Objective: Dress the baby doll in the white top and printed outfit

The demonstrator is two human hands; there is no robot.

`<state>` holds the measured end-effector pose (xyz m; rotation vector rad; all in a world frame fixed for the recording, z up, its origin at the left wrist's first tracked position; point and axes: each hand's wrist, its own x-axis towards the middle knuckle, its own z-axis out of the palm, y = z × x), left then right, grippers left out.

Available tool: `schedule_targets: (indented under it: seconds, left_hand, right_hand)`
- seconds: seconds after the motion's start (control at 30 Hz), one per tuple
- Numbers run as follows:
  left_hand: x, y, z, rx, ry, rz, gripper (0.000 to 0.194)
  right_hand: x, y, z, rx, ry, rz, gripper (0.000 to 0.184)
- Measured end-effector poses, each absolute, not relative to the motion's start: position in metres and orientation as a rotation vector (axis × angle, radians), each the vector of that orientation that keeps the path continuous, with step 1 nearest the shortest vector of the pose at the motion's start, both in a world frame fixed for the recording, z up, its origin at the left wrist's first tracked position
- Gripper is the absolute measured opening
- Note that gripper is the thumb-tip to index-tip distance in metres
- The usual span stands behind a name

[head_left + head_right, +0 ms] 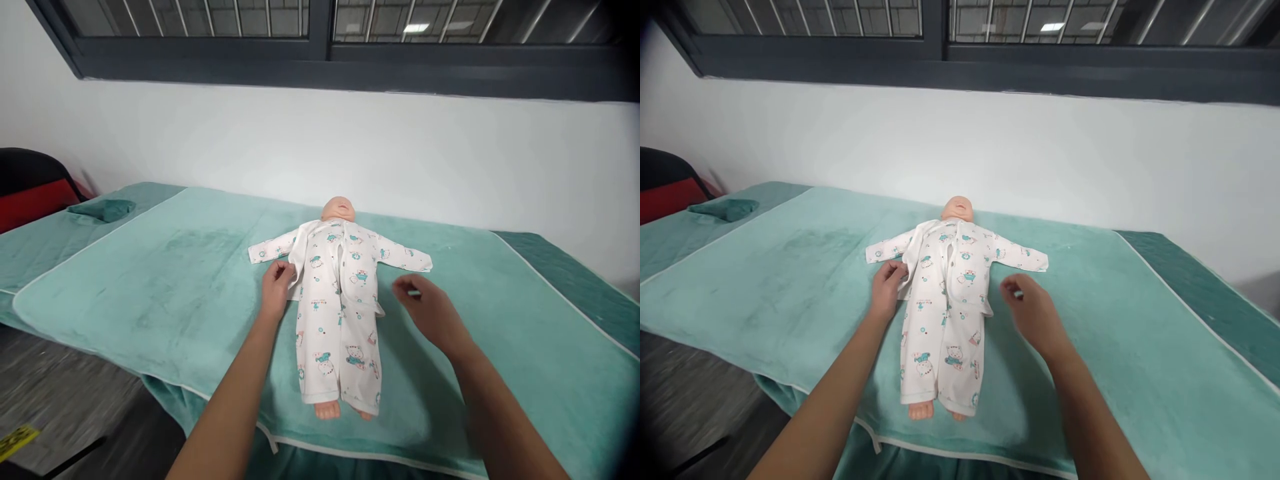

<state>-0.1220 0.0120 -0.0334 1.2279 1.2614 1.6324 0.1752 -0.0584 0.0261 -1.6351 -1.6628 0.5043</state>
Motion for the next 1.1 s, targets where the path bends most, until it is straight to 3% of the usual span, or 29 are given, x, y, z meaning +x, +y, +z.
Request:
schedule_targets:
  seconds: [0.23, 0.43, 0.77, 1.1]
  left_hand:
    - [-0.12, 0.017, -0.036, 1.194, 1.118, 1.608, 0.039]
    - [-0.12, 0.015, -0.035, 1.244, 1.192, 1.533, 0.043]
    - [-0.121, 0.016, -0.037, 1.313, 1.276, 1.482, 0.025]
    - [-0.121, 0.014, -0.036, 1.248, 1.333, 1.507, 0.025]
  right_hand:
    - [0.122, -0.01, 0.011, -1.316, -1.429, 0.702, 0.066]
    - [0.107, -0.027, -0.011, -1.351, -1.447, 0.891, 0.086]
    - [0.122, -0.055, -0.014, -1.355, -1.21, 0.984, 0.067]
    - [0.175, 0.046, -0.002, -1.665, -1.621, 0.012, 0.059]
